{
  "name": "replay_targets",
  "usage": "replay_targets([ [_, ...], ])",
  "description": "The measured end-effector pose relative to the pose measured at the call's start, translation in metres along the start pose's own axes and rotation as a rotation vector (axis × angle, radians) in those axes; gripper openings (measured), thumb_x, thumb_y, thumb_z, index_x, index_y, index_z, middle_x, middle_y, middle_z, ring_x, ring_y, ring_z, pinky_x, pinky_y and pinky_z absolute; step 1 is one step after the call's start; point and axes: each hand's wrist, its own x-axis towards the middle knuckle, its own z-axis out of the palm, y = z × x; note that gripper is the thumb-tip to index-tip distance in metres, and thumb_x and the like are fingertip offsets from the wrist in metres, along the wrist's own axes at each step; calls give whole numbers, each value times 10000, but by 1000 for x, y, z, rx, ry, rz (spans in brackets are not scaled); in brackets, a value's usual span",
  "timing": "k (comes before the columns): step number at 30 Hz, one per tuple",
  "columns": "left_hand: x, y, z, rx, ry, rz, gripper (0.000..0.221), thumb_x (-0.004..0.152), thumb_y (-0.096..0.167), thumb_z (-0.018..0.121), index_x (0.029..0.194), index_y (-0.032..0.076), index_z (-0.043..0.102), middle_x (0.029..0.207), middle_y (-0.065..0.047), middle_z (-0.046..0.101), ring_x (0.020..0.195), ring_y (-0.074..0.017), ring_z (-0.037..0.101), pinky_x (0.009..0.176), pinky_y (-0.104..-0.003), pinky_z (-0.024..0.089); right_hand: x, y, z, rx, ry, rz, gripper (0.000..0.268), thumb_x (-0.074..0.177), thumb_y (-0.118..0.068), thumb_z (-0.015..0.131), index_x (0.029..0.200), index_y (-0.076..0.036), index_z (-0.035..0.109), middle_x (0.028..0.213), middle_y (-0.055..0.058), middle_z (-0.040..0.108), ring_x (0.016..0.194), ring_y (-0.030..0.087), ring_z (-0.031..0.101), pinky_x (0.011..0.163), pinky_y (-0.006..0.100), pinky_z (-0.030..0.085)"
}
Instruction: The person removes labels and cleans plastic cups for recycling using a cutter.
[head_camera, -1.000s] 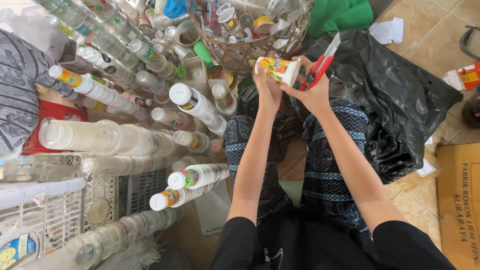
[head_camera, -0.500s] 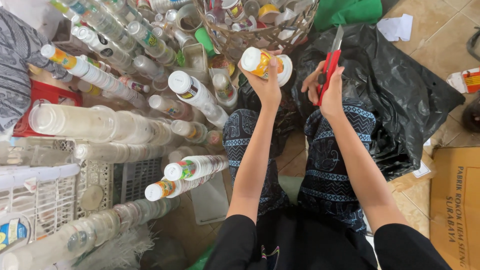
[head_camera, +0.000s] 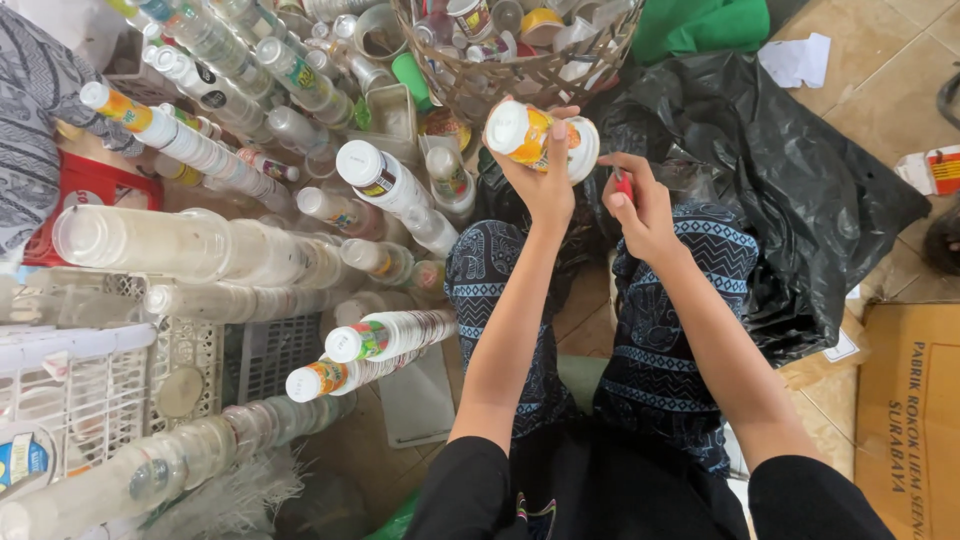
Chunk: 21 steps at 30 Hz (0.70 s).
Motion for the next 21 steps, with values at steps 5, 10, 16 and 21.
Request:
replay_targets([
  [5,-1,-6,2,-30,122,33,609,1043,112,660,1484,38,246,1227,-183,632,1083,-262,694,1077,-391,522,1,4,-2,-182,-25,-24,586,1090,-496,496,1407,-4,521,760,57,559,644,181,529,639,311,431],
  [10,-2,0,9,-70,214,64,572,1046,119,650,1440,62,239,1105,-209,654,1005,-247,686,951,-388,564,2,11,0,-375,-42,-100,455,1080,-401,592,1312,-10,587,842,166,629,752,342,650,706,384,499],
  [16,-11,-18,10,-59,301,30,526,1079,81,631,1435,34,248,1040,-234,671,927,-242,690,866,-360,570,3,5,5,-426,7,-55,363,1021,-300,664,1226,-4,618,824,188,642,727,370,657,682,400,504],
  [21,-3,0,18,-11,370,21,600,1019,104,622,1460,105,215,998,-177,667,863,-204,691,791,-344,578,3,-2,11,-388,36,59,339,1028,-283,663,1218,-5,621,763,175,613,652,341,639,637,384,487],
])
